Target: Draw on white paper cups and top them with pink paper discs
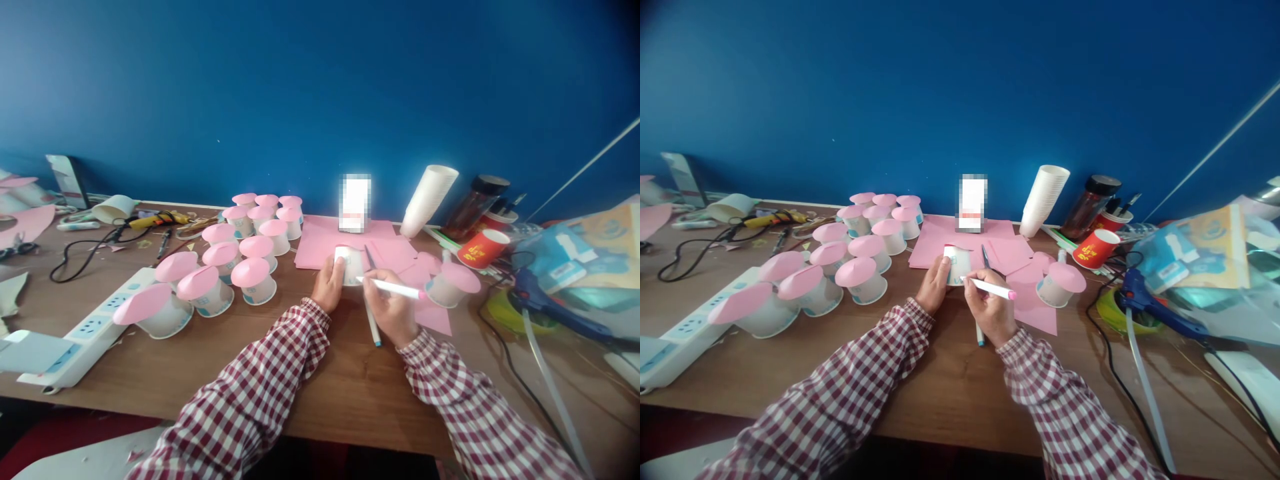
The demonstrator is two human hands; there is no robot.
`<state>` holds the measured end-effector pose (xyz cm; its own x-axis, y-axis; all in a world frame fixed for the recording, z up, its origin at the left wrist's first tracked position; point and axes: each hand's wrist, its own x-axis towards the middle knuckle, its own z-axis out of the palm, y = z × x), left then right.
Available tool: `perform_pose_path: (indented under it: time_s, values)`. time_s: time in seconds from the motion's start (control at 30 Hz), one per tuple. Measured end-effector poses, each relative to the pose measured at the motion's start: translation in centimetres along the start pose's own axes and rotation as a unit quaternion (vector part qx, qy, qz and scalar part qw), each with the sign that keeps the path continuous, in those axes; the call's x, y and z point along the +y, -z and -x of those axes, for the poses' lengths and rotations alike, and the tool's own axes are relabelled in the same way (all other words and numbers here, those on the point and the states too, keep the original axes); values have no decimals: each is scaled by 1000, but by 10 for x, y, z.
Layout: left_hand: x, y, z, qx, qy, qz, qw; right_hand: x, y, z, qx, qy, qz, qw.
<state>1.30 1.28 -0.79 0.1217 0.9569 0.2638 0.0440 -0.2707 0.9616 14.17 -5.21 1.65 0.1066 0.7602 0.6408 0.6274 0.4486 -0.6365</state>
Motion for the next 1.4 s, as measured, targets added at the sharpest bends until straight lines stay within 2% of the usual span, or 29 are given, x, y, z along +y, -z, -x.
perform_pose_path:
  time_s: [0.57,0.83,1.17,1.4]
  values:
    - [1,-1,0,-1,4,4,1000,0,-1,0,-6,5,18,1000]
    - [4,-1,0,-10,12,2,1000,-2,-2,-1,-11,-19,5,1000]
    - [-1,-2,-1,-7,3,5,1000,3,1,-2,6,55,78,995]
    - [3,-1,-1,0,17,-2,1000,-1,0,-3,-23,12,40,999]
